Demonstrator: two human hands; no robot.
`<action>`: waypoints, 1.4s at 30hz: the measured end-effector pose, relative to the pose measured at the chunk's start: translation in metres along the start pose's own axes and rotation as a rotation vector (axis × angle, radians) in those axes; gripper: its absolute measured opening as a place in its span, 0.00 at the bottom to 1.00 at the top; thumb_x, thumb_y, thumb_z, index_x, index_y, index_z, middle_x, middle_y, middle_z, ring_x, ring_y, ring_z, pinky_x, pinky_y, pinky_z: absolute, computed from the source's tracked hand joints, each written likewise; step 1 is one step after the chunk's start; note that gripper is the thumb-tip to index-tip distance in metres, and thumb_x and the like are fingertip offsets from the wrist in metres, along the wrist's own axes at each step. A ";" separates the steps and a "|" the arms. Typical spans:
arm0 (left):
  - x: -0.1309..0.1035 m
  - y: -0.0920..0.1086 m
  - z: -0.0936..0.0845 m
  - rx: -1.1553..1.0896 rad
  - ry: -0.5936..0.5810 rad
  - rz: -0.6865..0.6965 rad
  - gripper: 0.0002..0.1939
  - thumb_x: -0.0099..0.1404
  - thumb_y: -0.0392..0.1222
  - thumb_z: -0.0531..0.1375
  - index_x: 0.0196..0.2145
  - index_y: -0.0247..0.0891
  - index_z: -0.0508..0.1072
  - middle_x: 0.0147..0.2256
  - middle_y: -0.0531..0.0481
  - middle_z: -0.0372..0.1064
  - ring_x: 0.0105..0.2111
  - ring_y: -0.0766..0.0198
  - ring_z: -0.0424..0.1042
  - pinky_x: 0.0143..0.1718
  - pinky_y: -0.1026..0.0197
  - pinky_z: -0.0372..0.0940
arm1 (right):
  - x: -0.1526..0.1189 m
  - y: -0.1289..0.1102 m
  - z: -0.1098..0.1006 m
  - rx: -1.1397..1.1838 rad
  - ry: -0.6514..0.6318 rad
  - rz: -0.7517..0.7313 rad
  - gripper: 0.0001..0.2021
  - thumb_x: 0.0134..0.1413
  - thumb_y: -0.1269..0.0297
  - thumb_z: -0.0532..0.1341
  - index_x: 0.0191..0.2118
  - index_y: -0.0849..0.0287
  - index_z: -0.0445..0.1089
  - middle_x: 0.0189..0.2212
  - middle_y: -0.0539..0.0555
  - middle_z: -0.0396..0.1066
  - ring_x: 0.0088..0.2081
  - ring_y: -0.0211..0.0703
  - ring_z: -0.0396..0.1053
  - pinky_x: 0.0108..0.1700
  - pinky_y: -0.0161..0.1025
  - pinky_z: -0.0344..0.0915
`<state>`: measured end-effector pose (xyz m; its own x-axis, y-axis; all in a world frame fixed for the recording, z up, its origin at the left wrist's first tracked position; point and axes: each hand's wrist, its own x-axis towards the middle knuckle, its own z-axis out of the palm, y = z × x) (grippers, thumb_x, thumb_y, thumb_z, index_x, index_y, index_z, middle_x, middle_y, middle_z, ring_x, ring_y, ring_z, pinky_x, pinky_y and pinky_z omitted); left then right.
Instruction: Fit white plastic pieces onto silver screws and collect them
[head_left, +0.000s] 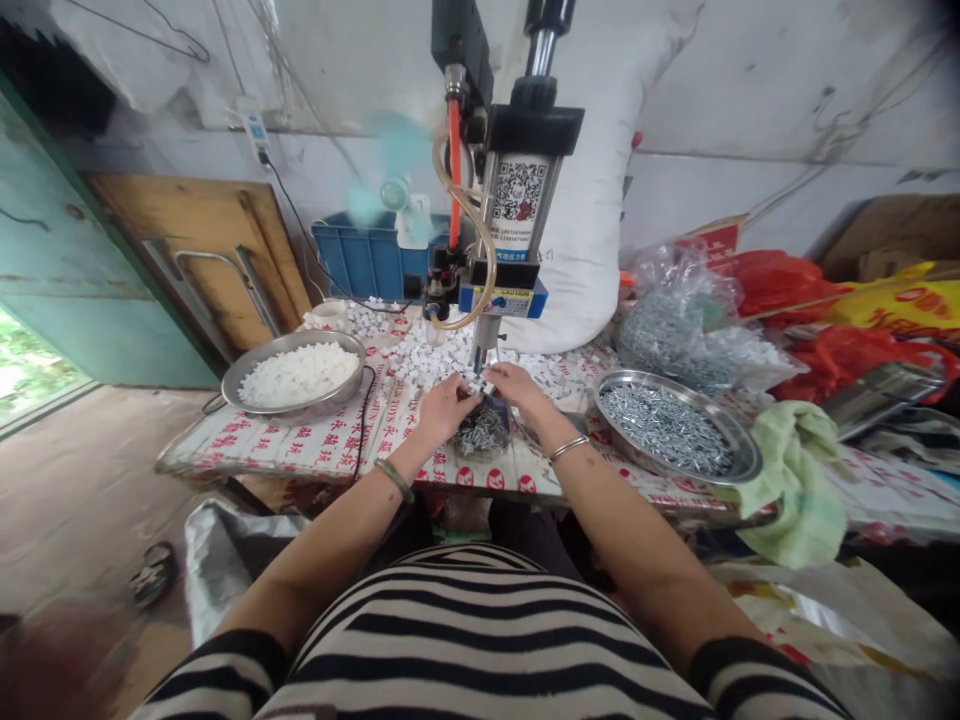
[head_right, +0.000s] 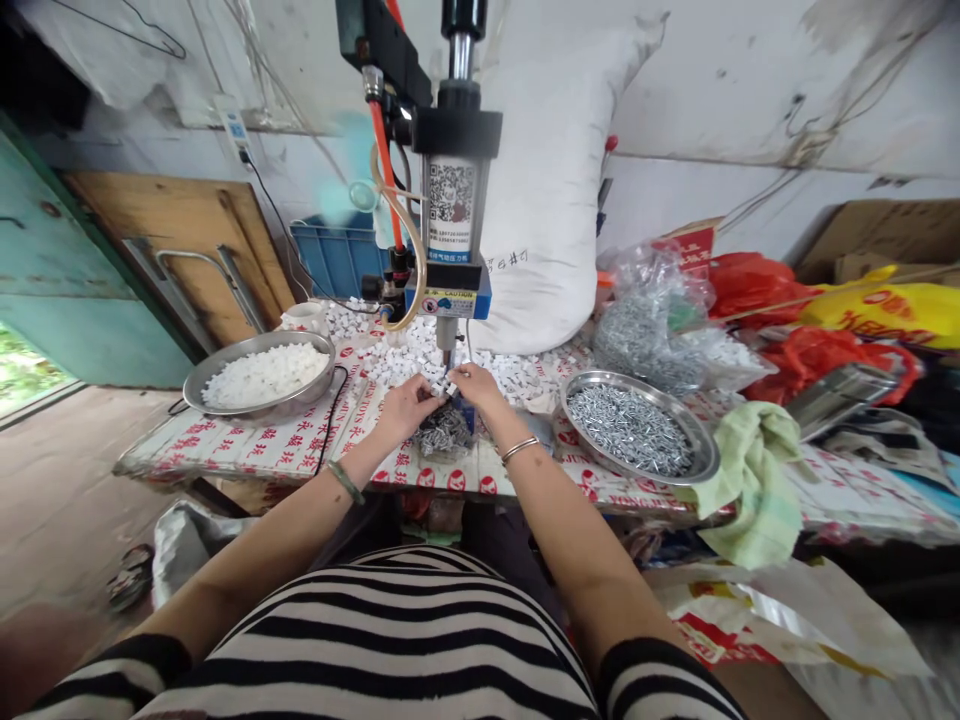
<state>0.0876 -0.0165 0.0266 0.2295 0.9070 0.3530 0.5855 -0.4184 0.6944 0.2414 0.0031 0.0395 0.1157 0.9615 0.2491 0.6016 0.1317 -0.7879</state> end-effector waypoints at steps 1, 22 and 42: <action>-0.002 0.000 -0.001 0.018 0.008 -0.003 0.09 0.55 0.47 0.59 0.28 0.38 0.68 0.25 0.54 0.65 0.27 0.65 0.65 0.29 0.64 0.56 | 0.001 -0.001 -0.004 -0.007 -0.026 0.016 0.08 0.45 0.62 0.59 0.31 0.58 0.71 0.18 0.46 0.67 0.21 0.35 0.63 0.29 0.34 0.60; -0.009 -0.018 -0.040 0.230 -0.275 -0.043 0.08 0.57 0.45 0.56 0.28 0.39 0.72 0.29 0.48 0.70 0.31 0.61 0.68 0.32 0.63 0.58 | -0.055 0.095 -0.172 -1.118 -0.032 0.373 0.13 0.50 0.67 0.52 0.34 0.62 0.74 0.36 0.63 0.72 0.37 0.49 0.70 0.37 0.41 0.61; -0.034 0.021 -0.021 -0.701 -0.181 -0.228 0.12 0.53 0.48 0.58 0.27 0.34 0.70 0.19 0.57 0.60 0.18 0.74 0.53 0.21 0.68 0.51 | -0.079 -0.035 -0.008 0.528 0.121 -0.035 0.11 0.43 0.57 0.60 0.32 0.58 0.67 0.27 0.50 0.70 0.30 0.38 0.67 0.36 0.37 0.64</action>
<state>0.0758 -0.0566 0.0422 0.3216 0.9430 0.0861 0.0162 -0.0964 0.9952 0.2173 -0.0791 0.0518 0.2115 0.9240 0.3187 0.1314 0.2962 -0.9460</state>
